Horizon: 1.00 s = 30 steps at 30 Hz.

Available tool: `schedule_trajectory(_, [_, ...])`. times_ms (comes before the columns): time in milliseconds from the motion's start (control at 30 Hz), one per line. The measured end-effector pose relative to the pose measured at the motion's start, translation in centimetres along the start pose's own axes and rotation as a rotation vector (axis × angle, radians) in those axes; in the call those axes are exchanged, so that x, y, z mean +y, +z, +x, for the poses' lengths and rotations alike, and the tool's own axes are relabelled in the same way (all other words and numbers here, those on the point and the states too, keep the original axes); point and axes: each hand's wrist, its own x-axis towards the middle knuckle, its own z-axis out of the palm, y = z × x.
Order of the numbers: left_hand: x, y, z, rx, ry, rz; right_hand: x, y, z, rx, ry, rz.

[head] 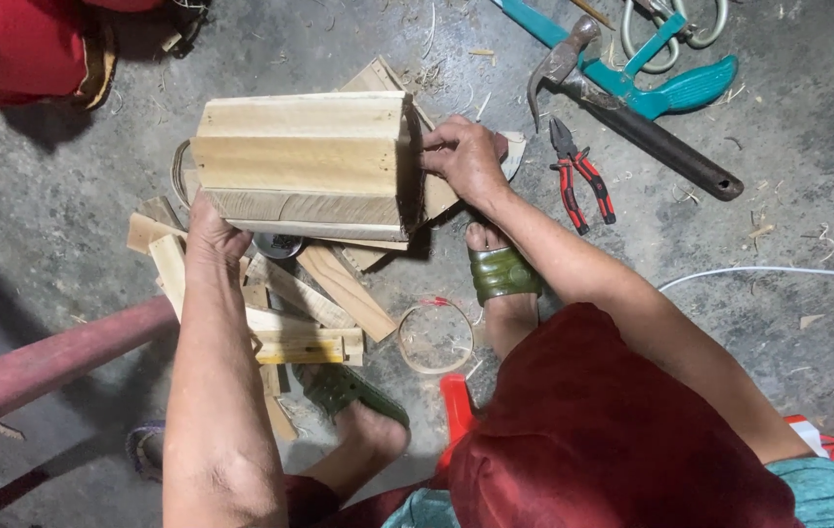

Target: Sanding wooden slats and fitting them into a circular frame to assemble a wooden object.

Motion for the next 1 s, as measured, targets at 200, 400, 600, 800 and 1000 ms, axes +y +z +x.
schedule_trajectory(200, [1.4, 0.0, -2.9, 0.067, 0.052, 0.001, -1.9, -1.2, -0.2, -0.01, 0.051, -0.069])
schedule_trajectory(400, [-0.2, -3.3, -14.1, 0.118, 0.34, 0.284, 4.0, 1.9, 2.0, -0.039, 0.111, -0.044])
schedule_trajectory(600, [-5.1, -0.6, -23.7, -0.22, 0.141, 0.353, 4.4, 2.4, 2.0, -0.013, 0.077, -0.011])
schedule_trajectory(800, [-5.6, 3.9, -26.4, -0.676, 0.425, 0.5, 3.8, 2.4, 1.4, 0.004, 0.062, 0.009])
schedule_trajectory(1000, [-6.0, 9.6, -26.9, -0.372, 0.28, 0.242, 3.9, 2.1, 1.5, -0.004, 0.028, 0.006])
